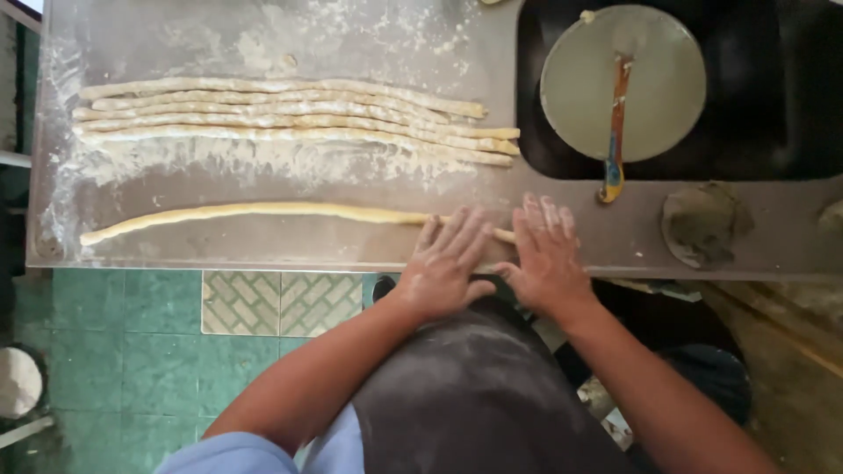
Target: Rolling out dough into thin ropes and cutting them into small gnocchi-sized pieces using a scraper.
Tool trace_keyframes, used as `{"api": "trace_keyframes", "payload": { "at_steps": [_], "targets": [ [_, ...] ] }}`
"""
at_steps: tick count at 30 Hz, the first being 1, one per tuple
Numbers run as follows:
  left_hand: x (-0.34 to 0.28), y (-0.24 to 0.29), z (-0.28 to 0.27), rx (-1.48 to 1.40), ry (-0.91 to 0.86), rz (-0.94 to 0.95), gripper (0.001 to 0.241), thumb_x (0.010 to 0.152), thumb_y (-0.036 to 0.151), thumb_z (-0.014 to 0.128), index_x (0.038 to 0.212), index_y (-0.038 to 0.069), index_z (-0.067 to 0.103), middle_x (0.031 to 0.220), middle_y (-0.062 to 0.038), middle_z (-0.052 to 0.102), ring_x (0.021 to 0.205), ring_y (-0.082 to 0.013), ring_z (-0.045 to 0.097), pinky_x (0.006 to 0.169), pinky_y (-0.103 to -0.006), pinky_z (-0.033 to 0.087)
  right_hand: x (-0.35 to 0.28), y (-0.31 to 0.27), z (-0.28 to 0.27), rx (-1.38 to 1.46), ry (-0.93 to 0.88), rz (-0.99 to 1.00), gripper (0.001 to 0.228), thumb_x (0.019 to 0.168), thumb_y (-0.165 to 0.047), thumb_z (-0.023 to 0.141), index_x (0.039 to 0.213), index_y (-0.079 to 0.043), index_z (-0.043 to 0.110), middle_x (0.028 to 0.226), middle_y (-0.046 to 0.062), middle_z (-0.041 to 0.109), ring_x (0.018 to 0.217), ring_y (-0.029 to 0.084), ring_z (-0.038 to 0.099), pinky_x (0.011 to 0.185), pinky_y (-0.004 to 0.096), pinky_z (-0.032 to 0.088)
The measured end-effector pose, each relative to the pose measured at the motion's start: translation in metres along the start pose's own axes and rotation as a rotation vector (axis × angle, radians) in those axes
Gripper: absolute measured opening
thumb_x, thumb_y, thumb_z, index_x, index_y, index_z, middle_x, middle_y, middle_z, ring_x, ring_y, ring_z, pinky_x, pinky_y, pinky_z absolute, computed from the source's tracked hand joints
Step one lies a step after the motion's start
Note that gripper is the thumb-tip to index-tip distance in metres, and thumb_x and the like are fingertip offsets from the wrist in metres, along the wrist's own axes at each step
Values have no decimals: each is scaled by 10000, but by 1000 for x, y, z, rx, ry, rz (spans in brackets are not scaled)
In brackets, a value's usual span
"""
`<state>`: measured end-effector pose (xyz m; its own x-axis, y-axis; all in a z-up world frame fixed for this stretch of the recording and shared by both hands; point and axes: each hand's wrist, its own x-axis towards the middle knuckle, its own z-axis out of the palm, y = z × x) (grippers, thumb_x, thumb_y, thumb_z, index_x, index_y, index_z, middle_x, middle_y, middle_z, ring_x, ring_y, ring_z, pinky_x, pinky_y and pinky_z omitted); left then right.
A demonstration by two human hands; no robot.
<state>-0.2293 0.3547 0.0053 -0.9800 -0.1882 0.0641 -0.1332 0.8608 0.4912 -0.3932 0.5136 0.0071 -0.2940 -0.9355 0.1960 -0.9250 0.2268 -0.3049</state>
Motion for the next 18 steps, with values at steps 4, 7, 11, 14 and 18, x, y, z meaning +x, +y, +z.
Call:
{"api": "trace_keyframes", "payload": {
  "at_steps": [4, 7, 11, 14, 18],
  "targets": [
    [20, -12, -10, 95, -33, -8, 996, 809, 611, 610, 1560, 8, 356, 1662, -197, 243, 1547, -390, 140, 1212, -642, 115, 31, -29, 14, 240, -102, -48, 1025, 875, -672, 572, 1552, 60, 337, 1641, 289, 291, 1541, 447, 253, 1243, 575, 171],
    [24, -19, 5, 326, 26, 39, 798, 885, 512, 571, 1574, 145, 402, 1663, -157, 238, 1559, -394, 132, 1209, -663, 112, 35, -35, 30, 189, -121, -21, 1127, 837, -732, 605, 1569, 63, 289, 1651, 317, 226, 1526, 479, 215, 1237, 572, 132],
    [-2, -22, 20, 348, -36, 40, 781, 927, 478, 550, 1620, 152, 401, 1710, -104, 270, 1607, -308, 153, 1254, -598, 122, 9, -40, 33, 183, -138, -43, 1206, 732, -760, 630, 1550, 54, 282, 1625, 291, 209, 1511, 471, 198, 1225, 599, 106],
    [30, -29, 0, 227, -27, 45, 765, 918, 525, 564, 1576, 161, 425, 1691, -124, 283, 1591, -324, 162, 1251, -627, 113, 39, -15, 33, 144, -223, 17, 1206, 739, -759, 646, 1571, 33, 281, 1640, 270, 212, 1518, 450, 204, 1210, 627, 96],
    [37, -12, -18, 144, -77, -29, 987, 772, 626, 638, 1556, 77, 398, 1658, -191, 264, 1548, -400, 159, 1212, -653, 106, 31, 6, 42, -84, -305, 108, 1165, 723, -761, 647, 1543, -2, 316, 1639, 245, 222, 1521, 456, 202, 1226, 617, 87]
  ]
}}
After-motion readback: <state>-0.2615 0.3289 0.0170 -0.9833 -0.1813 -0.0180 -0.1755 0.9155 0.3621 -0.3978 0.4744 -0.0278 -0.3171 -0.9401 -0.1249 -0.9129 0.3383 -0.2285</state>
